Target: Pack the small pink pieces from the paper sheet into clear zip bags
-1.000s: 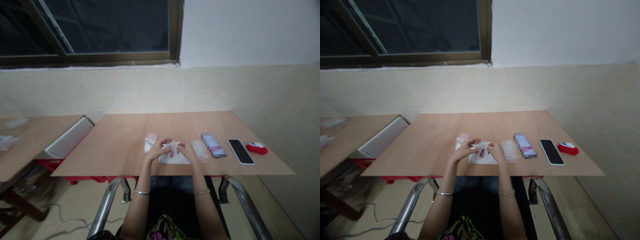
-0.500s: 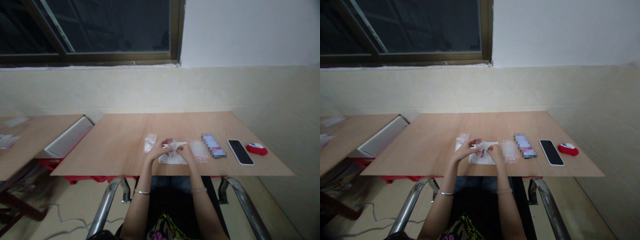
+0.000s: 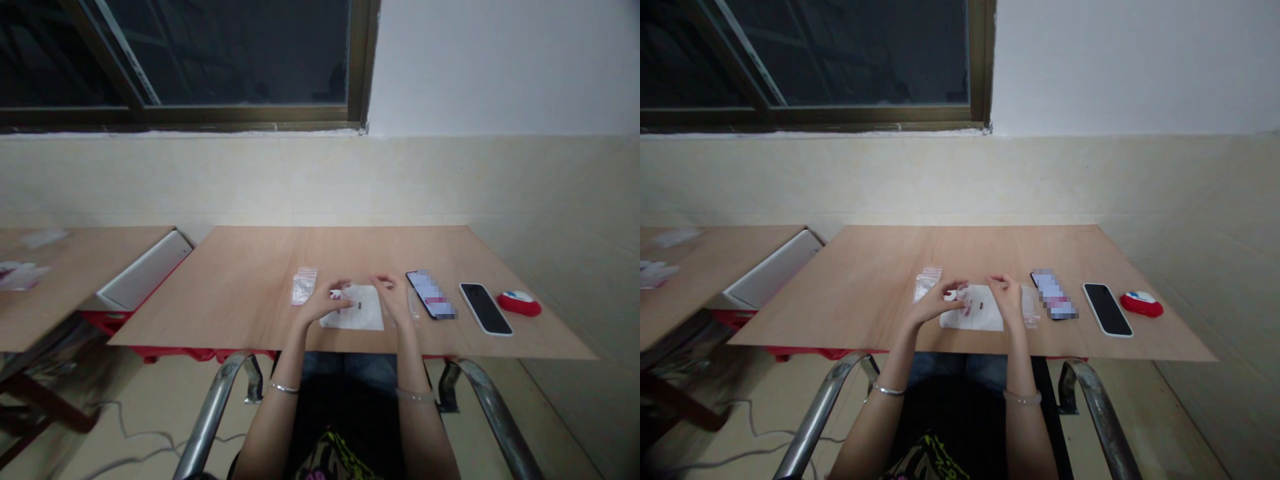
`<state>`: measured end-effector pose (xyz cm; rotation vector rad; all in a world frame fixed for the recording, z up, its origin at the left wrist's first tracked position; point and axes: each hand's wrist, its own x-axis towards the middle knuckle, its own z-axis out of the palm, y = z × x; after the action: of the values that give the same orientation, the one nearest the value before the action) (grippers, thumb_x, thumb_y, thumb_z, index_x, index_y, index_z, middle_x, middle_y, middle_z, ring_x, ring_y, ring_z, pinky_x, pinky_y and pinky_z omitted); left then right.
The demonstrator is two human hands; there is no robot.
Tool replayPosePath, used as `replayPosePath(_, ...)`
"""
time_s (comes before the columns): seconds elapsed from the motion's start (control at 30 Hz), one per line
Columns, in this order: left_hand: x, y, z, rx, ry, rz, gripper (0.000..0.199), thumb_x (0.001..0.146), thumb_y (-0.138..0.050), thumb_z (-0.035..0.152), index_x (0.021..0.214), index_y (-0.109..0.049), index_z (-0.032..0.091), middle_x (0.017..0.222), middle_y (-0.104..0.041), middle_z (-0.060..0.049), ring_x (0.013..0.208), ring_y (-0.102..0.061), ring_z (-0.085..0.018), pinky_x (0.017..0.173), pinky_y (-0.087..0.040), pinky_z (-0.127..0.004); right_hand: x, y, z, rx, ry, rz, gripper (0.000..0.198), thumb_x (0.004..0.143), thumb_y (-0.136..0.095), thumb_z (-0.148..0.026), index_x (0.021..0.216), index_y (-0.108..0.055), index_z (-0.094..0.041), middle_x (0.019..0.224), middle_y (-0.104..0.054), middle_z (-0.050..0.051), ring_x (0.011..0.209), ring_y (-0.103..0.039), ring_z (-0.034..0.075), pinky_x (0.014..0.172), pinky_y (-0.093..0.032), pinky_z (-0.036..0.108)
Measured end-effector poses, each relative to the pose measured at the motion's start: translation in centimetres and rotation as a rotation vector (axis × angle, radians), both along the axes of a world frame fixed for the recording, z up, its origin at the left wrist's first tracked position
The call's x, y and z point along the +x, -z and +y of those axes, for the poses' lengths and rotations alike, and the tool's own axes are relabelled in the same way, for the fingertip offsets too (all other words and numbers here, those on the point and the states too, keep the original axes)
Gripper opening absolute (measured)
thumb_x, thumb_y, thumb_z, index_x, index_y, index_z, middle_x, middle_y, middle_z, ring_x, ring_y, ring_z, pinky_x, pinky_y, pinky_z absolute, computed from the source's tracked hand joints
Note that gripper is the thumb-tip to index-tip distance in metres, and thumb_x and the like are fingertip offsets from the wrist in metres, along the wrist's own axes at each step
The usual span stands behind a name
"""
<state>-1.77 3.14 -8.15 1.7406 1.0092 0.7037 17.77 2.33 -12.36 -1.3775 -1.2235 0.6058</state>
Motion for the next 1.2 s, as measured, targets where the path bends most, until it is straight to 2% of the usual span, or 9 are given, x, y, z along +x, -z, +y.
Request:
replayPosePath(0.1, -0.7, 0.1, 0.1, 0.027, -0.028, -0.011, 0.051, 0.066, -0.07, 0.024, 0.114, -0.056, 0.015, 0.115, -0.059, -0.01, 0.105, -0.055, -0.021, 0.094, -0.042, -0.037, 0.1, -3.0, -1.6, 0.04, -0.045, -0.039, 0.029, 0.072, -0.059, -0.044, 0.077, -0.065, -0.016, 0.082, -0.067, 0.007, 0.078, -0.06, 0.02, 0.067, -0.044, 0.03)
replayPosePath(0.2, -1.1, 0.1, -0.1, 0.014, -0.036, -0.021, 0.052, 0.065, -0.07, 0.024, 0.114, -0.055, 0.016, 0.115, -0.06, -0.01, 0.104, -0.056, -0.021, 0.093, -0.043, -0.038, -0.5, -4.6, -2.9, 0.079, -0.137, -0.089, 0.025, 0.073, -0.059, -0.042, 0.076, -0.065, -0.017, 0.082, -0.065, 0.005, 0.08, -0.059, 0.019, 0.069, -0.043, 0.03)
replayPosePath(0.4, -0.8, -0.2, -1.6, 0.032, 0.001, -0.074, 0.051, 0.065, -0.071, 0.024, 0.113, -0.057, 0.017, 0.115, -0.06, -0.011, 0.106, -0.054, -0.022, 0.094, -0.041, -0.039, -2.0, -4.8, -4.3, 0.075, -0.226, -0.189, 0.021, 0.076, -0.058, -0.04, 0.078, -0.065, -0.02, 0.086, -0.064, 0.004, 0.086, -0.056, 0.02, 0.071, -0.042, 0.03)
replayPosePath(0.53, -0.3, -0.5, -2.6, 0.076, 0.012, -0.081, 0.05, 0.066, -0.072, 0.028, 0.112, -0.058, 0.017, 0.112, -0.06, -0.01, 0.103, -0.055, -0.021, 0.092, -0.041, -0.038, -2.2, -5.2, -4.9, 0.088, -0.28, -0.232, 0.016, 0.077, -0.058, -0.036, 0.081, -0.066, -0.023, 0.089, -0.062, 0.003, 0.09, -0.055, 0.019, 0.079, -0.042, 0.033)
replayPosePath(0.77, 1.3, -3.3, -2.7, 0.122, 0.032, -0.081, 0.05, 0.066, -0.071, 0.025, 0.113, -0.056, 0.018, 0.115, -0.059, -0.009, 0.106, -0.053, -0.021, 0.092, -0.042, -0.036, -1.0, -6.1, -5.1, 0.088, -0.295, -0.293, 0.015, 0.08, -0.058, -0.034, 0.083, -0.069, -0.023, 0.097, -0.061, 0.005, 0.097, -0.054, 0.02, 0.087, -0.042, 0.035)
replayPosePath(0.9, 2.5, -5.0, -2.3, 0.123, 0.023, -0.07, 0.048, 0.068, -0.068, 0.021, 0.113, -0.056, 0.017, 0.116, -0.058, -0.009, 0.105, -0.054, -0.021, 0.09, -0.044, -0.036, 0.7, -7.4, -5.1, 0.078, -0.303, -0.309, 0.022, 0.085, -0.05, -0.034, 0.093, -0.069, -0.025, 0.108, -0.06, 0.006, 0.104, -0.053, 0.02, 0.092, -0.04, 0.037)
replayPosePath(1.0, 3.2, -5.6, -2.1, 0.128, 0.026, -0.07, 0.05, 0.069, -0.067, 0.021, 0.117, -0.054, 0.019, 0.119, -0.057, -0.008, 0.106, -0.053, -0.022, 0.087, -0.046, -0.036, 1.8, -8.5, -5.0, 0.119, -0.329, -0.291, 0.027, 0.083, -0.051, -0.027, 0.107, -0.063, -0.026, 0.115, -0.057, 0.005, 0.11, -0.05, 0.02, 0.096, -0.038, 0.038)
replayPosePath(1.1, 3.8, -5.9, -1.4, 0.133, 0.019, -0.1, 0.056, 0.07, -0.067, 0.024, 0.123, -0.049, 0.02, 0.123, -0.055, -0.009, 0.109, -0.052, -0.024, 0.086, -0.046, -0.037, 2.0, -9.3, -4.3, 0.153, -0.378, -0.27, 0.05, 0.073, -0.058, -0.019, 0.123, -0.051, -0.025, 0.122, -0.053, 0.006, 0.112, -0.049, 0.021, 0.098, -0.038, 0.039)
replayPosePath(1.2, 4.4, -6.2, 0.0, 0.149, -0.012, -0.159, 0.048, 0.071, -0.066, 0.025, 0.117, -0.053, 0.018, 0.118, -0.058, -0.009, 0.108, -0.053, -0.022, 0.093, -0.042, -0.038, 1.3, -9.4, -2.7, 0.124, -0.43, -0.217, 0.062, 0.07, -0.06, -0.019, 0.129, -0.043, -0.025, 0.124, -0.053, 0.006, 0.109, -0.052, 0.02, 0.096, -0.041, 0.038)
